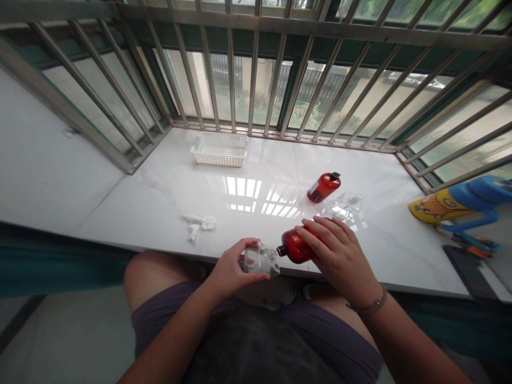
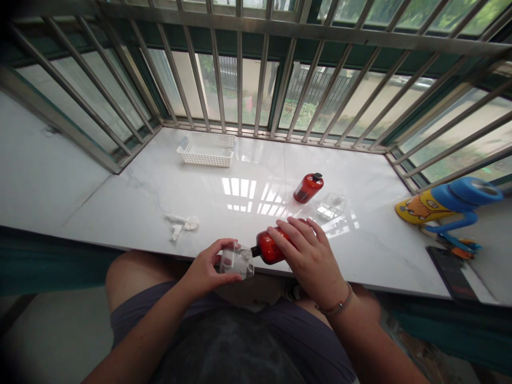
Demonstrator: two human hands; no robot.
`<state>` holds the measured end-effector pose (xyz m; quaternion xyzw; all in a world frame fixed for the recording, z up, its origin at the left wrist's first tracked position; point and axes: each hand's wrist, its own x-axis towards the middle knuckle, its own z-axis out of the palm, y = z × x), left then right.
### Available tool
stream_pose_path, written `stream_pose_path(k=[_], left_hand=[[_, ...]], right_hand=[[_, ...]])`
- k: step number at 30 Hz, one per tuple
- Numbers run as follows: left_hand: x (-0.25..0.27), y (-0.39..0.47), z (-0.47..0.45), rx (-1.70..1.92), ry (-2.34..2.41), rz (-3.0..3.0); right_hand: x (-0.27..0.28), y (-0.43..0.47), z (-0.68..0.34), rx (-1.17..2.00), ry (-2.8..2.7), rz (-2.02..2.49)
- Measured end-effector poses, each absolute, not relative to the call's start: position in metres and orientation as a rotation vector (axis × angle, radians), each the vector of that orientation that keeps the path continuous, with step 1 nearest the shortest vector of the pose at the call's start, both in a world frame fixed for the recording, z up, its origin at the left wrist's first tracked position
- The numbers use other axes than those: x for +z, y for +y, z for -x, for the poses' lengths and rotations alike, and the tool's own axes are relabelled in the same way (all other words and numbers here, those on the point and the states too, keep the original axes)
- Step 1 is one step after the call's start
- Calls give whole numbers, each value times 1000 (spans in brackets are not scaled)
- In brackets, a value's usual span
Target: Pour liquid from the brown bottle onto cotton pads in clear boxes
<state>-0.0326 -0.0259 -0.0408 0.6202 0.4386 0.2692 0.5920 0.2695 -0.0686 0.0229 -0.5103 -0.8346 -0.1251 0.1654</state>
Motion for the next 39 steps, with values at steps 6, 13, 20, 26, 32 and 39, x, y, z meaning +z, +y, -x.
stream_pose_path(k=[6,13,20,26,32,39], left_hand=[[-42,-26,32,613,1024,-1426],[-41,-26,33,608,1026,-1430],[-40,-26,32,615,1027,-1420],[-40,-26,32,615,1035,-1425],[-39,-27,31,608,1032,-1390],[-39,-26,31,601,1040,-1401]], right_hand=[[23,-68,-269,-357,-2382,1456],[23,-68,-269,-365,-2383,1458],[25,-69,-269,-361,-2391,1464],[24,-69,-270,-361,-2389,1461],[25,-69,-269,-371,-2389,1466],[25,-69,-268,-375,-2383,1466]])
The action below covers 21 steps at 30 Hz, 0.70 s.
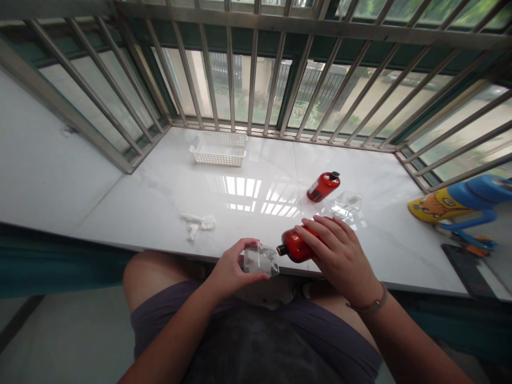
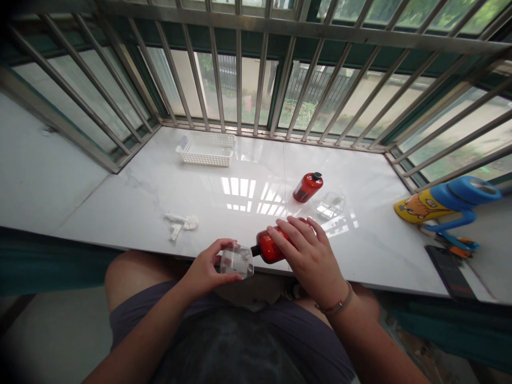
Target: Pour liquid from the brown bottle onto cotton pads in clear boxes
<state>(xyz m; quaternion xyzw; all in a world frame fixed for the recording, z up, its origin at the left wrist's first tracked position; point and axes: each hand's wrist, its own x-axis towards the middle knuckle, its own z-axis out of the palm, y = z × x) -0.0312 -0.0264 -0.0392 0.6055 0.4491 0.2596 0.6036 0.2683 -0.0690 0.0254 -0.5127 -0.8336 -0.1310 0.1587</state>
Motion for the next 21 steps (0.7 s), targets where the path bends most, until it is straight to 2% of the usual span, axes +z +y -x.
stream_pose_path(k=[21], left_hand=[[-44,-28,30,629,1026,-1414]], right_hand=[[27,-69,-267,-383,-2391,1467]])
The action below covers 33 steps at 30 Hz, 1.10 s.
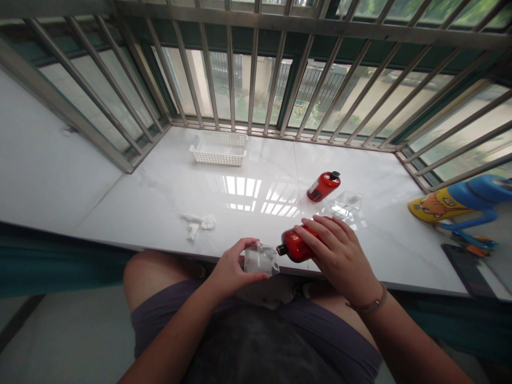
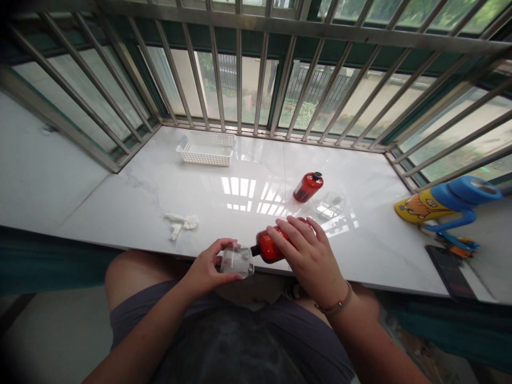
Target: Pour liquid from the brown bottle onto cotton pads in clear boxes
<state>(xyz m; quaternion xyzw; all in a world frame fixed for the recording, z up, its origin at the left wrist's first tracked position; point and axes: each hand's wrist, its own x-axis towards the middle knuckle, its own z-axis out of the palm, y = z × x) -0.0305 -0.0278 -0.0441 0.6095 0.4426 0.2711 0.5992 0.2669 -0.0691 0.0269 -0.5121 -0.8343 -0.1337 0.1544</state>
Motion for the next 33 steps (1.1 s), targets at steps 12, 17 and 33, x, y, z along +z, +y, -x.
stream_pose_path(k=[12,17,33], left_hand=[[-43,-27,31,622,1029,-1417],[-44,-27,31,618,1019,-1418],[-44,-26,31,614,1010,-1428]], right_hand=[[26,-69,-266,-384,-2393,1472],[25,-69,-266,-389,-2396,1465],[25,-68,-265,-413,-2398,1440]])
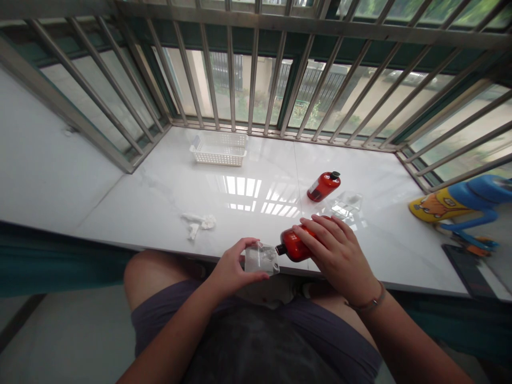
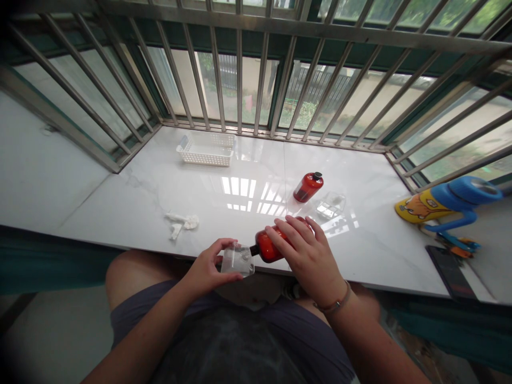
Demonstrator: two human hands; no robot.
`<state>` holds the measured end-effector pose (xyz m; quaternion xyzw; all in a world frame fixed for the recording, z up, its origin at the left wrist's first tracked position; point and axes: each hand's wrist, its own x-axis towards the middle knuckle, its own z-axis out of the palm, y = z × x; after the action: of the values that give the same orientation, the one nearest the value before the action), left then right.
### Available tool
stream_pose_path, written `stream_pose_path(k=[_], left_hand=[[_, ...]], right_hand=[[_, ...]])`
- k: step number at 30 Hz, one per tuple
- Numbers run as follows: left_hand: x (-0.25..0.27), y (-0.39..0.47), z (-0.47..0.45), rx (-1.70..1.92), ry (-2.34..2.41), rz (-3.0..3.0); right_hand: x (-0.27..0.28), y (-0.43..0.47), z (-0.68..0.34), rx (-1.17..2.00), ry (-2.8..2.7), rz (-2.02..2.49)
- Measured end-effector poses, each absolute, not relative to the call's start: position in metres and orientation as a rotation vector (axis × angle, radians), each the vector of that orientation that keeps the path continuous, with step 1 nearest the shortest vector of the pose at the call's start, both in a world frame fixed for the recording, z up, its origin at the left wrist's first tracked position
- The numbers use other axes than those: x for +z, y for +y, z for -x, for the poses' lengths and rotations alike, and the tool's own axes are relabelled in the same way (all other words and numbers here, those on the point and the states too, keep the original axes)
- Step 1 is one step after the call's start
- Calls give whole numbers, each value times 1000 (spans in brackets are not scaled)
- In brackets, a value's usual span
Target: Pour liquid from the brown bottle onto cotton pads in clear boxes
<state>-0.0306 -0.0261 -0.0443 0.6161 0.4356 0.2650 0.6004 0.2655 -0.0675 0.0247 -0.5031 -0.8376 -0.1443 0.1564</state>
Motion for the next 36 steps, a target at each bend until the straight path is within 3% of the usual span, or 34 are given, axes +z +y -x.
stream_pose_path(k=[36], left_hand=[[-58,-28,30,632,1001,-1400]], right_hand=[[25,-69,-266,-430,-2415,1441]])
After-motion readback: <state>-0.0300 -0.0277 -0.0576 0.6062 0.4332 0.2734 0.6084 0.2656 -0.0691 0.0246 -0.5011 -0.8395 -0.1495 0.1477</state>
